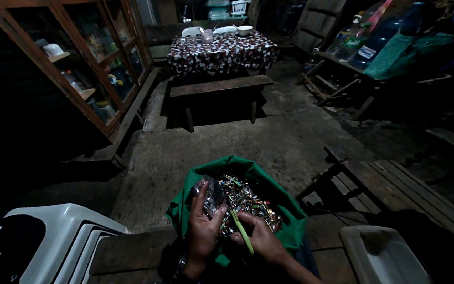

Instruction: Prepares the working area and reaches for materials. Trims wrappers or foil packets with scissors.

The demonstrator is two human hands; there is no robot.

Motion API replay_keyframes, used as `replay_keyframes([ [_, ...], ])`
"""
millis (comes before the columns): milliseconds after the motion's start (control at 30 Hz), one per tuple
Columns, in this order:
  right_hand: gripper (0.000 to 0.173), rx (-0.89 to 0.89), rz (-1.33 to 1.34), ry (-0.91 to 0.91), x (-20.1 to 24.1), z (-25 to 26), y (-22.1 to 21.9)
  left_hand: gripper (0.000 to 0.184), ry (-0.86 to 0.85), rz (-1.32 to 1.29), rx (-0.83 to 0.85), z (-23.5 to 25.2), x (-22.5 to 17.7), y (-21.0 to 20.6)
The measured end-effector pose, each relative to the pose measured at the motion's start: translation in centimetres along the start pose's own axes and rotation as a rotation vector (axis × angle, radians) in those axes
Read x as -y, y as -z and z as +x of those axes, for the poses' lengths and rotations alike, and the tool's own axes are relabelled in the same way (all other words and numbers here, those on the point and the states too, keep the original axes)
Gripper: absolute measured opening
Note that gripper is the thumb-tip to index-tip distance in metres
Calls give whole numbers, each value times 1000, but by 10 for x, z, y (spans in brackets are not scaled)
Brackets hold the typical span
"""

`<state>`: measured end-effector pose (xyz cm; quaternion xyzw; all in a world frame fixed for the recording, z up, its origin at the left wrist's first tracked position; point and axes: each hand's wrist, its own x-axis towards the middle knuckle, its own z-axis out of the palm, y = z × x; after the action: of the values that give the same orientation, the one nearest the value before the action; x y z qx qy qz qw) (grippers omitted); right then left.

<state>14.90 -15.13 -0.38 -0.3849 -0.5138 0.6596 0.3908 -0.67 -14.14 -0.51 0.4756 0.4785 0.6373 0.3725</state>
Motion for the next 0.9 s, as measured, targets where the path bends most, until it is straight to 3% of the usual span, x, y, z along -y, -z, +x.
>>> replay_keyframes([
  [900,39,-11,-89,-37,2,7,11,69,72,38,88,2,-5,6],
])
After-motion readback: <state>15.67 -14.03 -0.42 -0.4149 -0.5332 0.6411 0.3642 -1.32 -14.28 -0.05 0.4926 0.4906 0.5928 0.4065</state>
